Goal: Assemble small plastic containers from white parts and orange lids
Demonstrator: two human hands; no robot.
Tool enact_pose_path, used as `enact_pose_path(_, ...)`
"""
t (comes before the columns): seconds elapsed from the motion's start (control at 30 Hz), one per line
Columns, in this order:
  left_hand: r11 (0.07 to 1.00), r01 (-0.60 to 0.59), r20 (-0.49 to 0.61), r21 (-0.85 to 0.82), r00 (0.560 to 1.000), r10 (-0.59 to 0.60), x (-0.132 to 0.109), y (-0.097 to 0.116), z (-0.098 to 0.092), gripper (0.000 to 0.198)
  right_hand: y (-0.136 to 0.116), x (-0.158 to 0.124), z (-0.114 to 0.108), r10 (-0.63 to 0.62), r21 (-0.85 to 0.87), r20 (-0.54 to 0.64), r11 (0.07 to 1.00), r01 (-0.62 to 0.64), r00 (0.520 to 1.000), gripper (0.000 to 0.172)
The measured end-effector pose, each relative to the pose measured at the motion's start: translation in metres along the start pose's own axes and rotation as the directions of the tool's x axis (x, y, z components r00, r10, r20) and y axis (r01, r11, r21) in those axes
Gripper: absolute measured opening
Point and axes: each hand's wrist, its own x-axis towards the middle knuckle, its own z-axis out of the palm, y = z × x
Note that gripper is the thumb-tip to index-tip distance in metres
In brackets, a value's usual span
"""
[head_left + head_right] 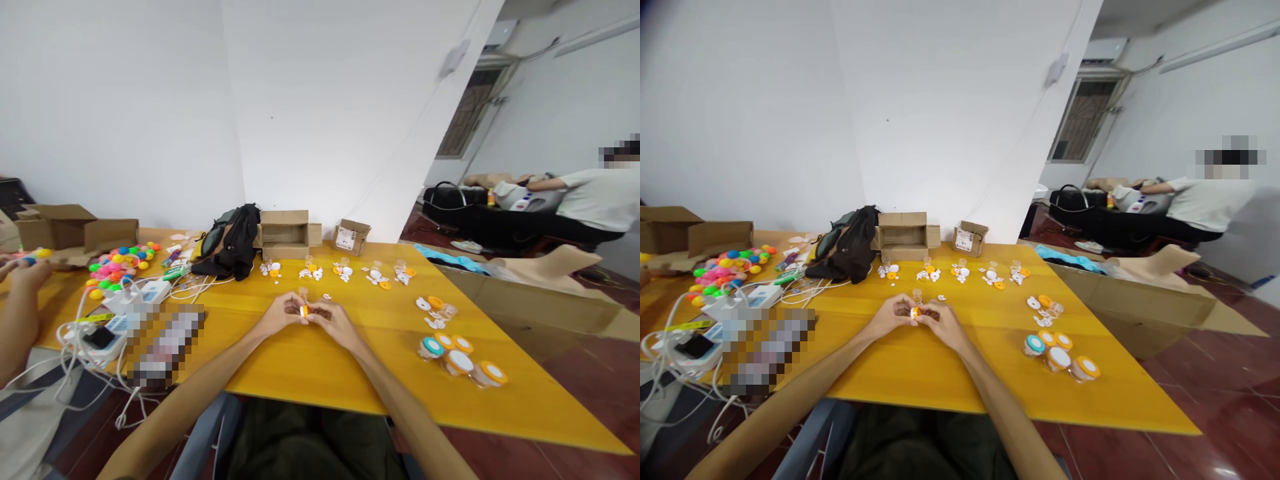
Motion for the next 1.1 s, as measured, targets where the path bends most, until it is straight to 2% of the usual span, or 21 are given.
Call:
enact_pose_path(0.17,0.998,-0.043,0.016,0.041,0.999,0.042,-0.003,-0.001,0.002,0.049,0.001,0.000,0.001,0.035,0.010,0.012,0.999,-0.035,0.999,0.021)
enact_pose_path(0.43,0.971,-0.143,0.042,0.192,0.990,0.138,-0.004,-0.007,0.003,0.042,-0.003,-0.002,0.005,-0.016,-0.085,0.015,0.996,0.017,1.000,0.016)
enact_pose_path(0.63,0.877,-0.209,0.047,0.433,0.977,0.210,-0.007,-0.007,0.003,0.026,-0.001,-0.002,0.006,-0.047,-0.195,0.017,0.980,0.049,0.999,0.016)
enact_pose_path(0.9,0.790,-0.248,0.065,0.561,0.964,0.257,-0.008,-0.003,0.002,0.023,-0.002,-0.001,0.005,-0.053,-0.252,0.008,0.966,0.053,0.999,0.017)
enact_pose_path(1.0,0.791,-0.227,0.043,0.568,0.968,0.247,-0.007,-0.003,-0.001,0.023,0.002,-0.001,0.001,-0.093,-0.306,-0.054,0.949,0.072,0.994,0.018)
enact_pose_path(1.1,0.800,-0.207,0.031,0.563,0.973,0.230,-0.007,-0.002,-0.003,0.023,0.010,0.000,-0.005,-0.129,-0.402,-0.192,0.915,0.042,0.973,0.020)
